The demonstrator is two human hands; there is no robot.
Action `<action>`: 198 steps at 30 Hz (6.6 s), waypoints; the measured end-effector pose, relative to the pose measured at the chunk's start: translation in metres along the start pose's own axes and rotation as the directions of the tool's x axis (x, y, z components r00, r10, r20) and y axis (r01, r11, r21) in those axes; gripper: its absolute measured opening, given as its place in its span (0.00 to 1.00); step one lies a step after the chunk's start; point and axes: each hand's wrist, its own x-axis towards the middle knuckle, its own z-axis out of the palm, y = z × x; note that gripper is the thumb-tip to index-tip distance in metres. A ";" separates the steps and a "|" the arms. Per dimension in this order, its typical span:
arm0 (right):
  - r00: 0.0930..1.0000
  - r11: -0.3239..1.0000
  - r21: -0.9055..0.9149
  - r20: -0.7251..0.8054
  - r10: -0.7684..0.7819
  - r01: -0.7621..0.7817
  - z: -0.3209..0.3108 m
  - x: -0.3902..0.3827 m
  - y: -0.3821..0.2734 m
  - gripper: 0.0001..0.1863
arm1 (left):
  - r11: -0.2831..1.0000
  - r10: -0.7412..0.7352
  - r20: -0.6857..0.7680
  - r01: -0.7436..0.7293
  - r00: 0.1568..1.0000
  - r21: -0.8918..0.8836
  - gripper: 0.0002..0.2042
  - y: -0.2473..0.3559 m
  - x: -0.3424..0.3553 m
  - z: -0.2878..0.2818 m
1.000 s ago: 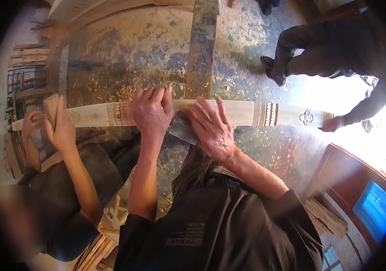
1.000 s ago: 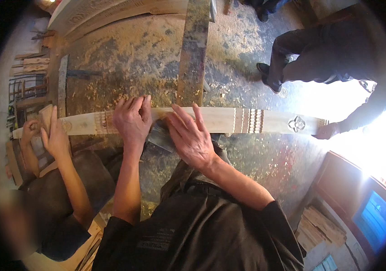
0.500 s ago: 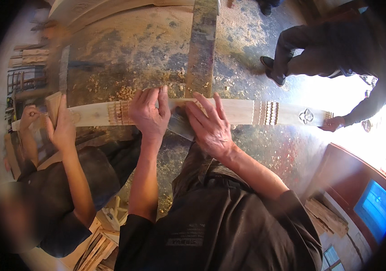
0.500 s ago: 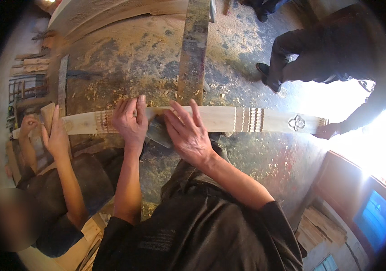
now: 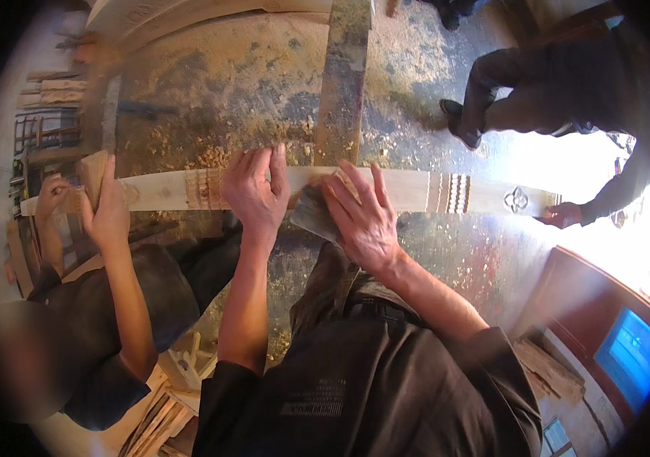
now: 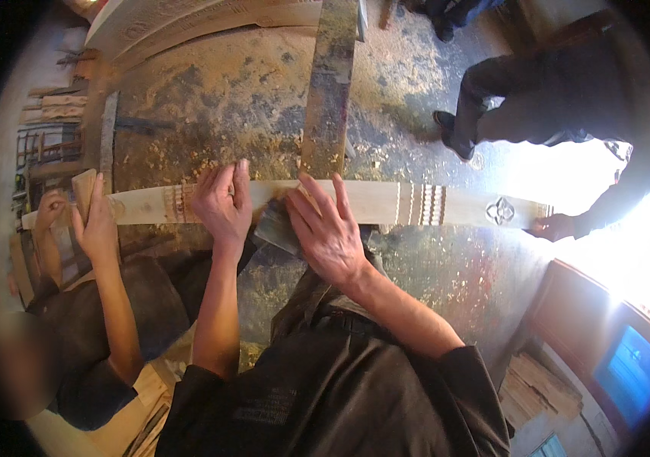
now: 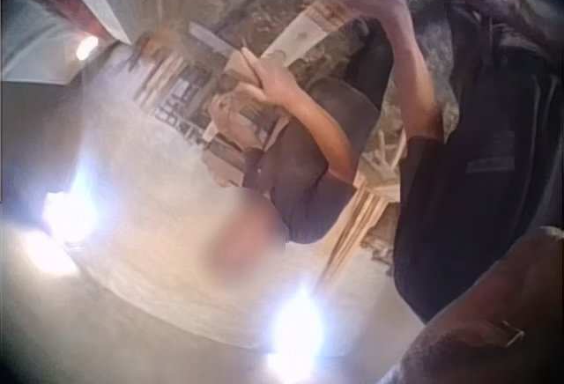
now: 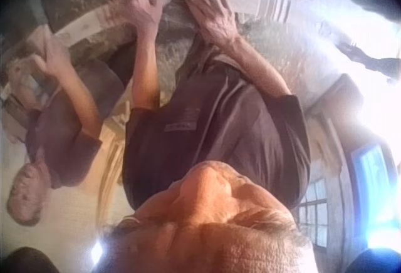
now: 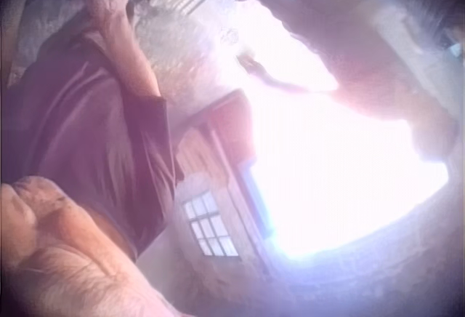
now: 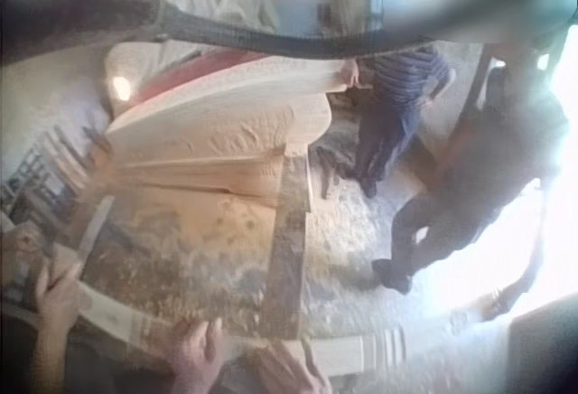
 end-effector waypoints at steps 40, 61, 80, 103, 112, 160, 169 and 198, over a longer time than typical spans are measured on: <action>0.999 0.991 0.128 -0.005 0.039 -0.039 -0.004 -0.005 0.021 0.36 | 0.998 0.025 -0.007 -0.024 1.000 0.049 0.08 0.000 0.001 0.000; 0.995 0.994 0.053 -0.024 0.098 -0.096 -0.001 0.001 0.011 0.33 | 0.997 0.030 0.022 -0.031 0.999 0.077 0.07 -0.002 0.000 0.001; 0.999 1.000 0.027 0.046 -0.016 0.014 -0.015 -0.019 0.046 0.36 | 0.996 0.038 -0.002 -0.037 0.999 0.077 0.07 0.000 0.001 0.001; 0.922 0.946 0.142 0.223 -0.316 0.290 -0.049 0.012 0.097 0.33 | 0.996 0.025 0.041 -0.029 0.999 0.084 0.07 0.003 0.005 0.000; 0.932 0.947 0.070 0.166 -0.322 0.315 -0.047 0.001 0.101 0.27 | 0.997 0.022 0.045 -0.025 0.999 0.073 0.09 0.004 0.005 0.000; 0.923 0.962 0.090 0.273 -0.272 0.256 -0.048 0.005 0.087 0.34 | 0.993 0.037 0.044 -0.042 0.998 0.114 0.08 0.001 0.004 0.001; 0.943 0.969 0.063 0.225 -0.247 0.239 -0.050 0.000 0.088 0.33 | 0.992 0.035 0.038 -0.039 0.999 0.117 0.07 0.003 0.004 0.002; 0.972 0.981 0.085 0.144 -0.184 0.173 -0.039 -0.002 0.077 0.33 | 0.985 0.034 0.027 -0.038 0.999 0.166 0.10 0.005 0.004 0.004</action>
